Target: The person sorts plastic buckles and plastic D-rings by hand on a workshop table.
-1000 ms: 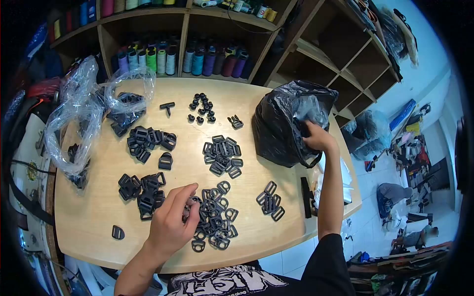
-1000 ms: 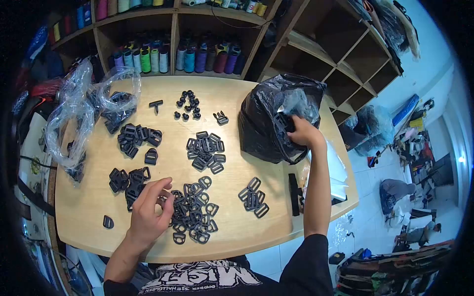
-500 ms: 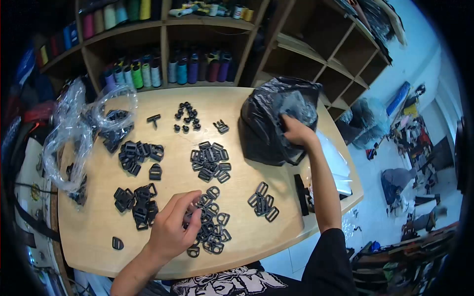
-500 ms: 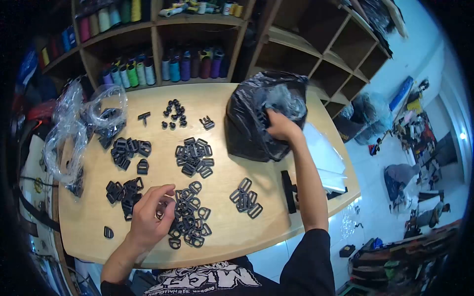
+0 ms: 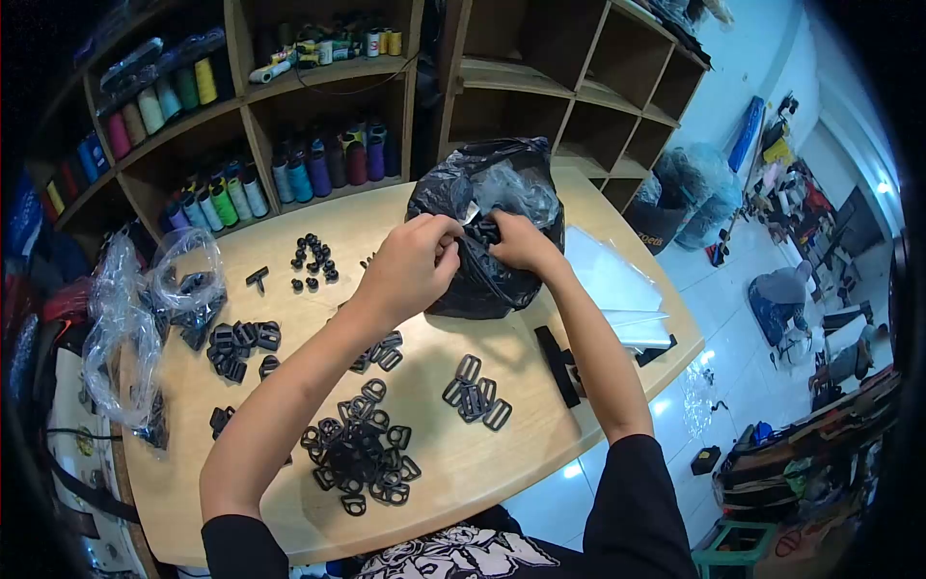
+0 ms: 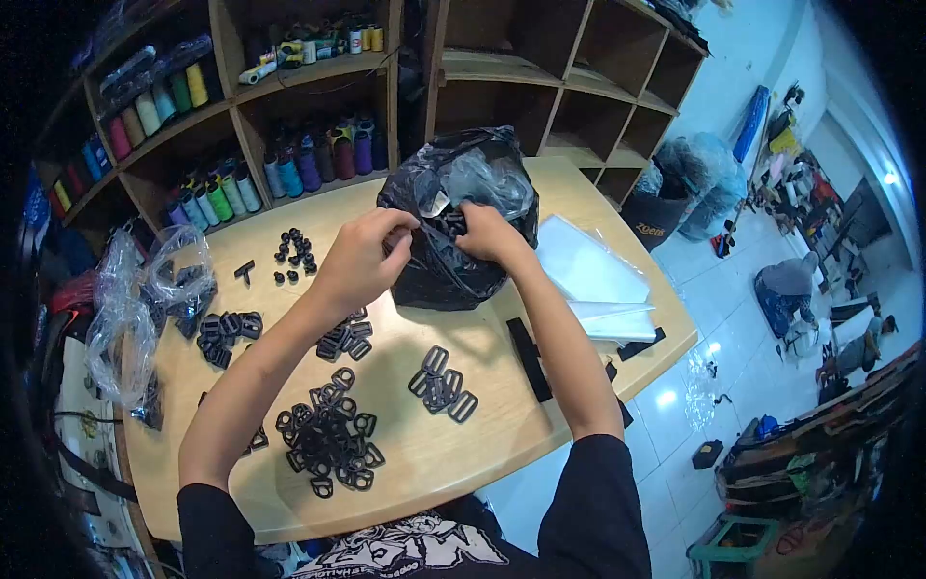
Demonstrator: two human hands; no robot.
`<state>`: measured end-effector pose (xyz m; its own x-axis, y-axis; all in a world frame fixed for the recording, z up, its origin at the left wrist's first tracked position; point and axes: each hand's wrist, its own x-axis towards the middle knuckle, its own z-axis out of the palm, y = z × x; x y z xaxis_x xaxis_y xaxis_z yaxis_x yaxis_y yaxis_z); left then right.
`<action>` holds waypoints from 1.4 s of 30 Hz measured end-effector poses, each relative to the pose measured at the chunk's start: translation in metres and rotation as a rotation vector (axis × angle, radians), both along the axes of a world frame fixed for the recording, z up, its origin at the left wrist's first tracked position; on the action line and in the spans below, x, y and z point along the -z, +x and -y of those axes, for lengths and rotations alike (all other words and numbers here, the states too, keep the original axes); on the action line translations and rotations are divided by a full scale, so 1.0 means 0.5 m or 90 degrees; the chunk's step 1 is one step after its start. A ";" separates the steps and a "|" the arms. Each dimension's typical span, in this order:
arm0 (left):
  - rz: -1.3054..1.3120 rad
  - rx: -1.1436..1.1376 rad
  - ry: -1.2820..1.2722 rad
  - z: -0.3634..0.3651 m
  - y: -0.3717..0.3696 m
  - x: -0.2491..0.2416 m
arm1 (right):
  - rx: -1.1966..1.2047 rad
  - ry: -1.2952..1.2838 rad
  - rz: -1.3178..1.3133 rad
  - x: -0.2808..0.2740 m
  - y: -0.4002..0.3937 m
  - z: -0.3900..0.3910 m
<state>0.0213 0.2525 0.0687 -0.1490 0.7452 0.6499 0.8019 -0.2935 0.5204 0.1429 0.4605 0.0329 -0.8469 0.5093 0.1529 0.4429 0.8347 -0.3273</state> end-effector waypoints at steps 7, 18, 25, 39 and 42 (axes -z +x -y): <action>0.285 -0.013 -0.129 -0.007 -0.002 0.022 | 0.044 -0.216 -0.097 -0.016 0.024 -0.033; 0.848 0.126 -0.172 0.031 0.038 0.008 | -0.096 -0.787 -0.286 -0.122 0.028 0.049; 1.247 0.210 -0.043 0.143 0.059 0.021 | -0.324 -0.393 -0.117 -0.180 -0.035 0.290; 1.425 0.100 0.252 0.366 0.040 0.069 | -0.523 0.072 -0.110 -0.096 -0.126 0.563; 1.388 0.236 0.296 0.377 0.032 0.081 | -0.515 0.069 -0.058 -0.090 -0.133 0.581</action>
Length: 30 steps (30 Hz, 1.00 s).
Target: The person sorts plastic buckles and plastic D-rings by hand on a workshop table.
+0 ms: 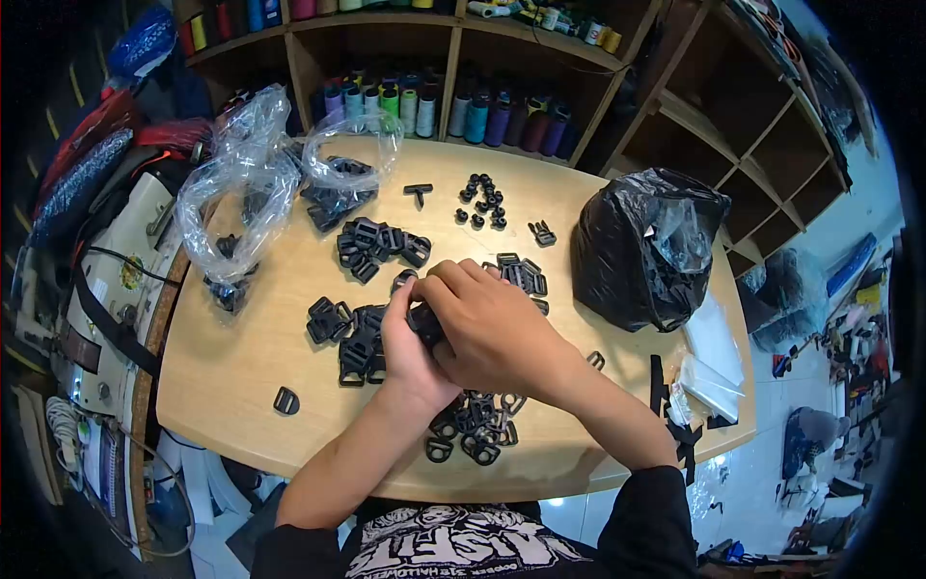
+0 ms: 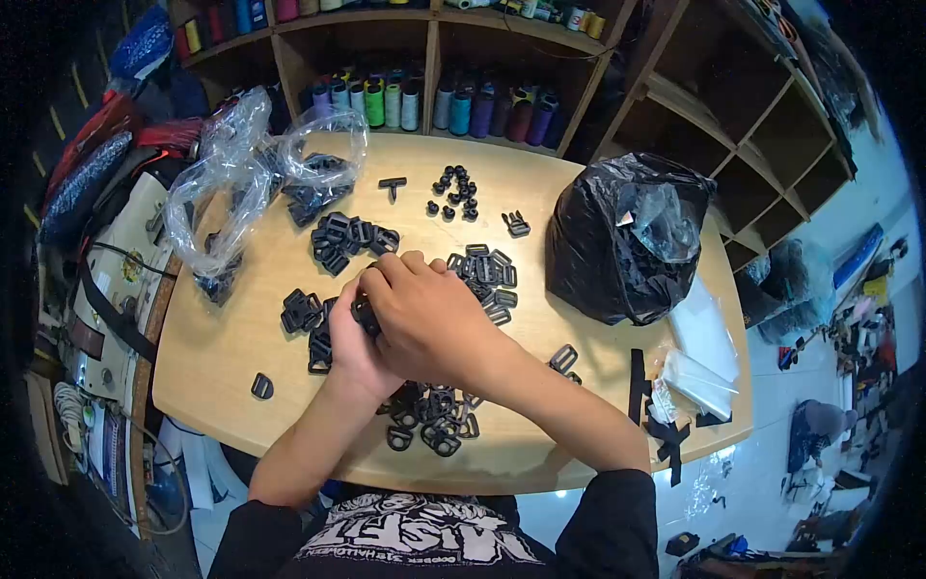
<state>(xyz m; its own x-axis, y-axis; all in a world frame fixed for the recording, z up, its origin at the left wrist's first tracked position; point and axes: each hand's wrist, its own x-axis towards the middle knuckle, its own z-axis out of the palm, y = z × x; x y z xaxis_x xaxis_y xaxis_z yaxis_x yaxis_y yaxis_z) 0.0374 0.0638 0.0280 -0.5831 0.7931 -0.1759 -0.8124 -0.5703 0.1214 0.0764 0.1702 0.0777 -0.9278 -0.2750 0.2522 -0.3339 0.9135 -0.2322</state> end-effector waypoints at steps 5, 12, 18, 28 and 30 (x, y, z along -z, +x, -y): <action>-0.022 -0.010 0.066 0.009 -0.010 0.014 | -0.006 -0.039 -0.032 0.030 -0.009 0.014; -0.064 -0.042 0.098 0.027 -0.016 0.038 | 0.039 -0.005 -0.071 0.036 0.001 0.046; -0.070 -0.094 0.053 0.020 -0.023 0.062 | -0.009 -0.054 -0.158 0.057 -0.006 0.047; 0.032 -0.036 0.056 0.047 -0.007 0.068 | -0.033 -0.171 -0.221 0.054 -0.004 0.058; -0.033 -0.081 -0.043 0.055 -0.004 0.053 | -0.061 -0.221 -0.208 0.050 -0.002 0.052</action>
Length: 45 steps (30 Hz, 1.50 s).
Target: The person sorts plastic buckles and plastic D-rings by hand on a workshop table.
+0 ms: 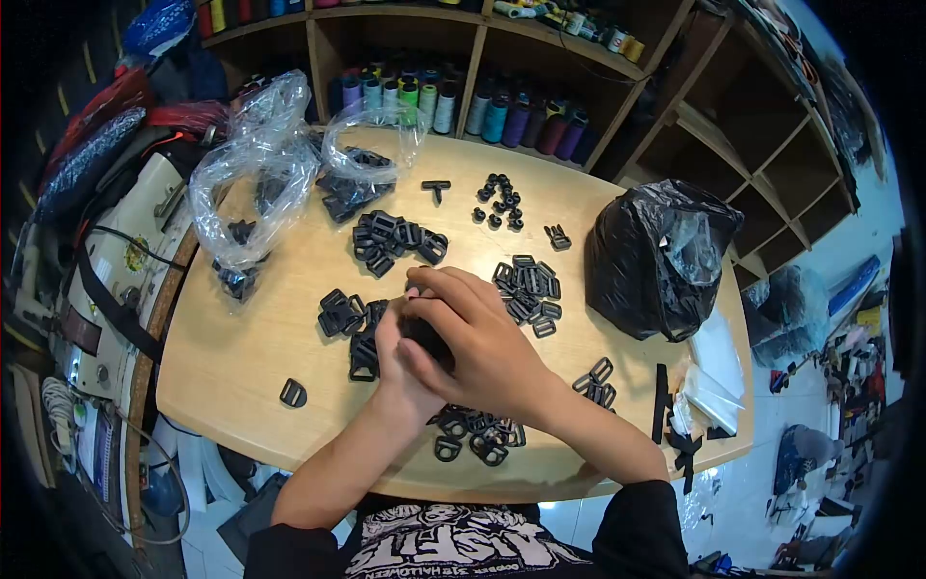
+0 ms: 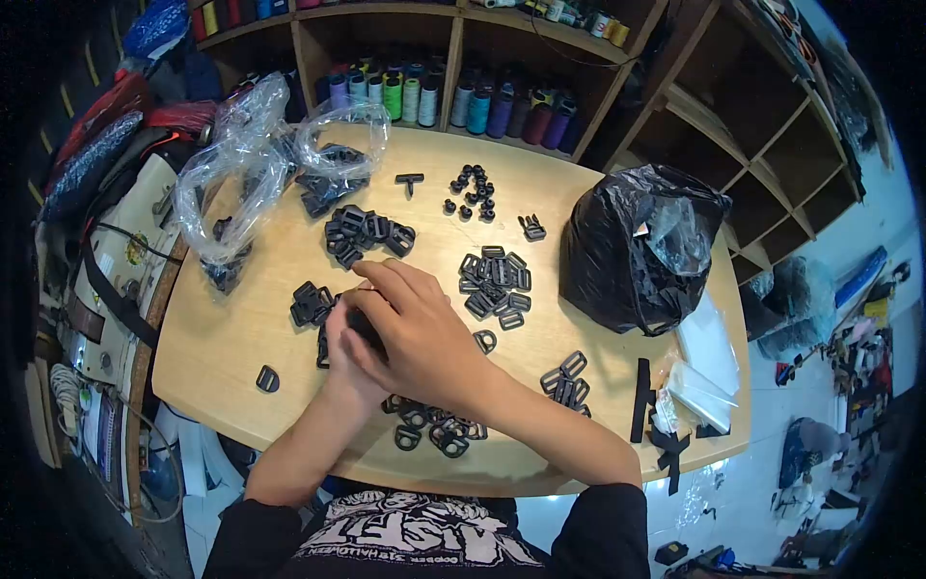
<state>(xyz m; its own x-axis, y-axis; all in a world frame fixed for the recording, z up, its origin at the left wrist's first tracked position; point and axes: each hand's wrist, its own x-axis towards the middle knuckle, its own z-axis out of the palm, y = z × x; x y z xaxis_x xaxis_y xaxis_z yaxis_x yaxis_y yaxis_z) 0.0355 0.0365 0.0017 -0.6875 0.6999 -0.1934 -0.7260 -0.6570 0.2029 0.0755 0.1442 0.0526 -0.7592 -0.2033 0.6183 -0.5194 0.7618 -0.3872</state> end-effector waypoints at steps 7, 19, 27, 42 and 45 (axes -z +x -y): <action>0.029 0.024 -0.020 0.006 0.003 0.020 | -0.068 -0.194 0.189 -0.002 0.004 -0.018; 0.092 0.065 0.003 -0.004 0.017 0.010 | -0.012 -0.789 0.555 -0.029 -0.006 -0.058; 0.026 -0.006 -0.139 0.013 -0.036 -0.008 | -0.249 -0.976 0.299 -0.030 0.004 -0.141; -0.018 0.055 -0.141 0.087 -0.073 0.016 | 0.128 -0.360 0.485 0.069 0.220 -0.192; -0.011 0.056 -0.097 0.089 -0.073 0.019 | 0.132 -0.185 0.578 0.046 0.265 -0.169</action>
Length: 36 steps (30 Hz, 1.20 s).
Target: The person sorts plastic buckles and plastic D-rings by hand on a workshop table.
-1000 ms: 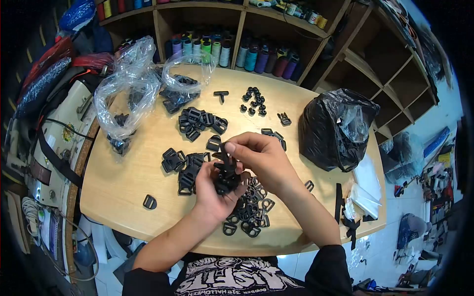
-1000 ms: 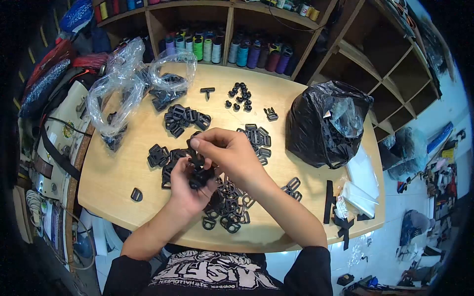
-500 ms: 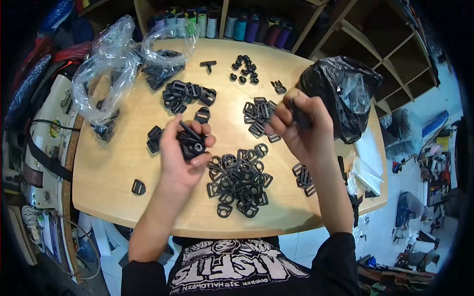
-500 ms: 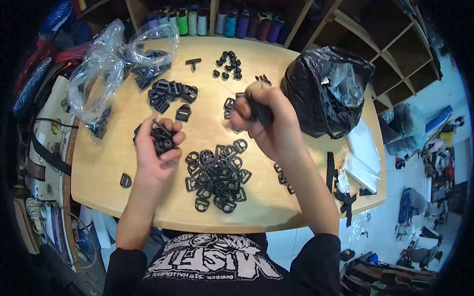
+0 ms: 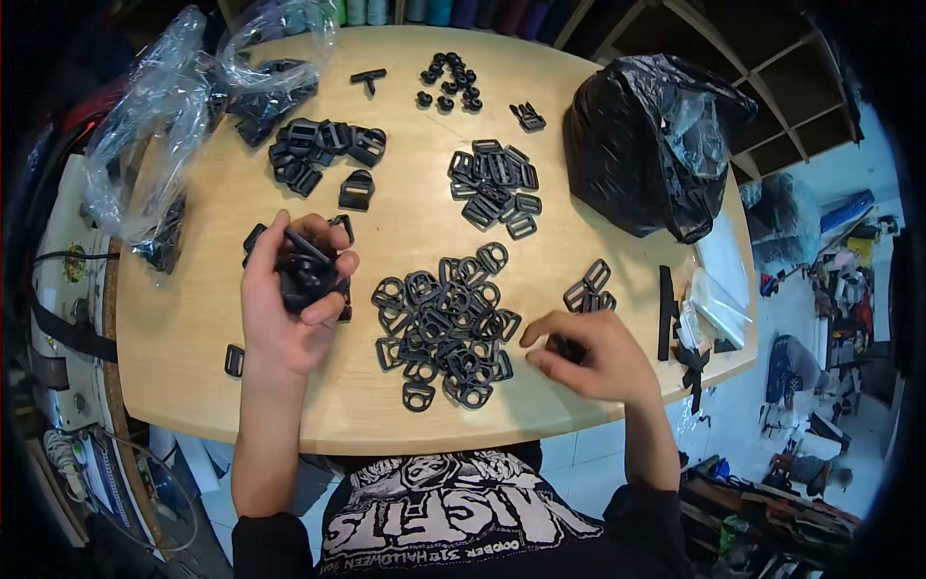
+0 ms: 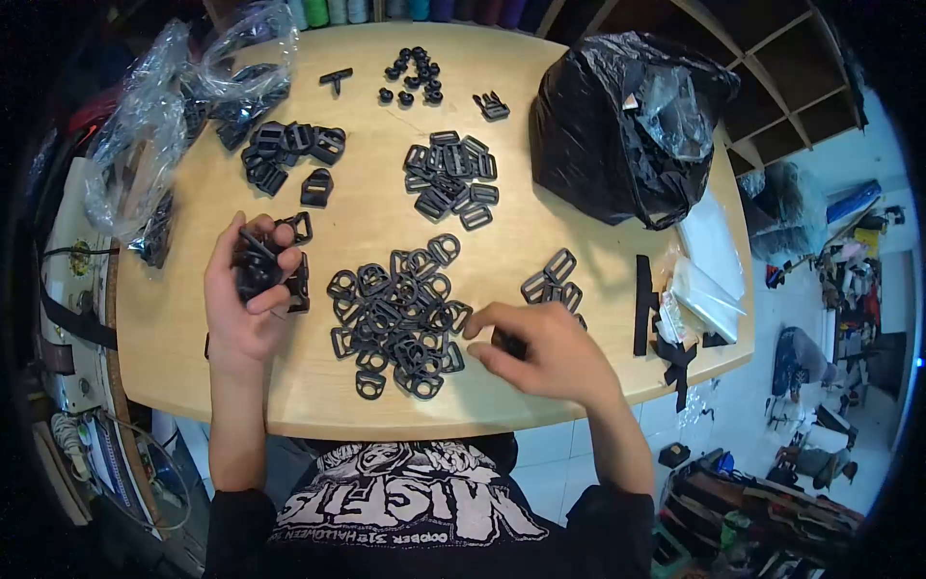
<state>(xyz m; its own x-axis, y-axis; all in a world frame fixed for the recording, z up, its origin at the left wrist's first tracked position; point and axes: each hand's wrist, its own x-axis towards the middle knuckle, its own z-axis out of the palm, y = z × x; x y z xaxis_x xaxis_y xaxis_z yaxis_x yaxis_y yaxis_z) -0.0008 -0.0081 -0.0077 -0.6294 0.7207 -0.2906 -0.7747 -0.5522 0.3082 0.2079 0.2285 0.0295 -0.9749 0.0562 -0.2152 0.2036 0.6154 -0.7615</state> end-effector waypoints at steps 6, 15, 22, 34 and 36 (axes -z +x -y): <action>-0.030 -0.011 0.004 -0.005 0.001 -0.014 | 0.094 0.006 -0.074 0.031 0.024 0.040; -0.064 -0.050 -0.022 0.018 -0.007 -0.011 | 0.337 -0.050 -0.252 0.074 0.035 0.061; -0.062 -0.056 0.073 0.034 -0.020 0.000 | 0.526 -0.075 -0.385 0.093 0.045 0.058; 0.024 -0.083 0.108 0.032 -0.012 -0.014 | 0.121 0.036 -0.171 0.059 0.021 0.101; -0.007 -0.065 0.117 0.036 -0.014 -0.010 | 0.098 0.102 -0.196 0.061 0.017 0.116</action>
<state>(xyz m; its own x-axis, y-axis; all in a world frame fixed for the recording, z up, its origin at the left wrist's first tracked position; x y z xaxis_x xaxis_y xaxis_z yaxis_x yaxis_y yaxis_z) -0.0080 -0.0263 -0.0026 -0.7046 0.6930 -0.1526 -0.7086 -0.6758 0.2027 0.2166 0.1707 -0.0009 -0.9701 0.2163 0.1099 0.0796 0.7116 -0.6980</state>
